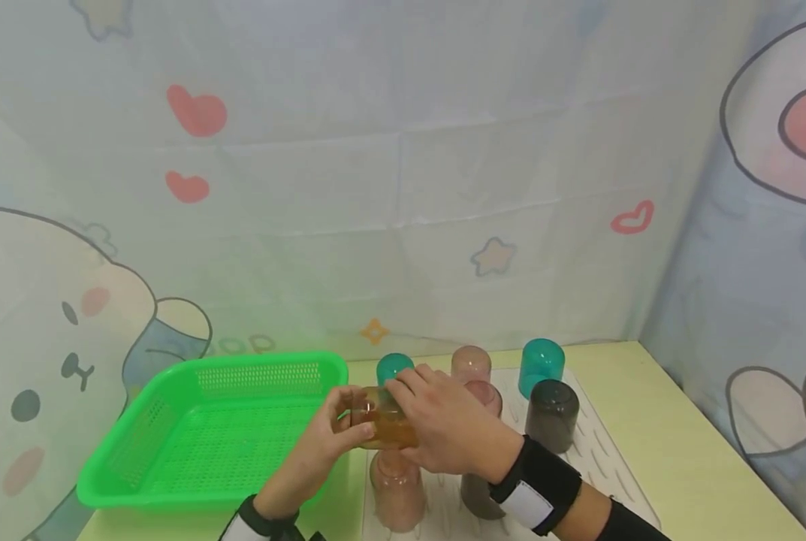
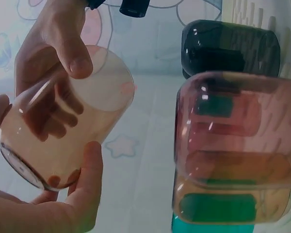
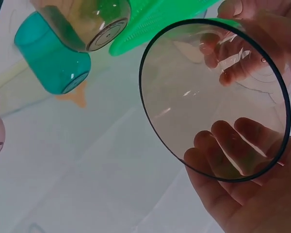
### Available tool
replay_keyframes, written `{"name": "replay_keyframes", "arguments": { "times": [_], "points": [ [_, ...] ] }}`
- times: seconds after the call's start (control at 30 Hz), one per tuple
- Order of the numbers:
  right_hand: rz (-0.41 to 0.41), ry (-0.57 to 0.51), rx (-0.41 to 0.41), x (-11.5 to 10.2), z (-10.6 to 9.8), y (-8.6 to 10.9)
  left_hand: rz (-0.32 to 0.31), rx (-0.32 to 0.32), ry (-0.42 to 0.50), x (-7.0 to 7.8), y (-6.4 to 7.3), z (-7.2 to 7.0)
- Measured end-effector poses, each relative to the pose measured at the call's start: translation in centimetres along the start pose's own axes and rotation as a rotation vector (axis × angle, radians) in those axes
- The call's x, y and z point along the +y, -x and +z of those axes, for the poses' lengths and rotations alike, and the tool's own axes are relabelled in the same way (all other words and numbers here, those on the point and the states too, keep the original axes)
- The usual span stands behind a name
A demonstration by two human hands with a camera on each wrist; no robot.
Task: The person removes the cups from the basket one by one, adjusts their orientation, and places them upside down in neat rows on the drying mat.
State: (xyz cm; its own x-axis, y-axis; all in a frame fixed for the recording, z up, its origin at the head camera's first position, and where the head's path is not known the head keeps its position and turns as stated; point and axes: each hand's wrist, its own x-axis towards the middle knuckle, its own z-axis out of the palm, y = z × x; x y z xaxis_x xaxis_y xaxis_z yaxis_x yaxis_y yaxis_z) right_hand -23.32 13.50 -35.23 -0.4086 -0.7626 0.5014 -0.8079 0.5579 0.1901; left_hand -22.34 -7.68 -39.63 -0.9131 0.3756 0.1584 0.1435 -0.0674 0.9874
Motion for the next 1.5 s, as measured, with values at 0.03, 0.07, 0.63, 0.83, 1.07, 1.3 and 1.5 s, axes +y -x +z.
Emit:
{"name": "replay_keyframes", "arguments": {
  "times": [0.03, 0.07, 0.63, 0.83, 1.07, 1.3, 1.5],
  "points": [
    [0.005, -0.015, 0.009, 0.0, 0.0, 0.1, 0.006, -0.007, -0.019, 0.1, 0.1, 0.0],
    [0.012, -0.033, 0.022, 0.1, -0.1, 0.2, 0.011, -0.017, -0.044, 0.2, 0.1, 0.0],
    [0.472, -0.211, 0.126, 2.8, -2.7, 7.7, 0.057, -0.142, -0.888, 3.6, 2.5, -4.7],
    [0.565, -0.296, 0.167, 3.2, -3.2, 11.2, 0.053, 0.006, -1.102, 3.2, 3.5, -6.2],
    [0.761, -0.387, 0.125, 4.0, -2.7, 15.7, 0.014, 0.04, -1.098, 2.5, 4.6, -7.2],
    [0.858, -0.381, -0.001, 5.2, -1.3, 19.6, -0.066, 0.063, -1.08, 2.7, 4.7, -8.2],
    [0.881, -0.467, -0.149, 5.9, -0.1, 22.1, -0.08, 0.087, -1.094, 2.1, 4.7, -9.0]
  ]
}}
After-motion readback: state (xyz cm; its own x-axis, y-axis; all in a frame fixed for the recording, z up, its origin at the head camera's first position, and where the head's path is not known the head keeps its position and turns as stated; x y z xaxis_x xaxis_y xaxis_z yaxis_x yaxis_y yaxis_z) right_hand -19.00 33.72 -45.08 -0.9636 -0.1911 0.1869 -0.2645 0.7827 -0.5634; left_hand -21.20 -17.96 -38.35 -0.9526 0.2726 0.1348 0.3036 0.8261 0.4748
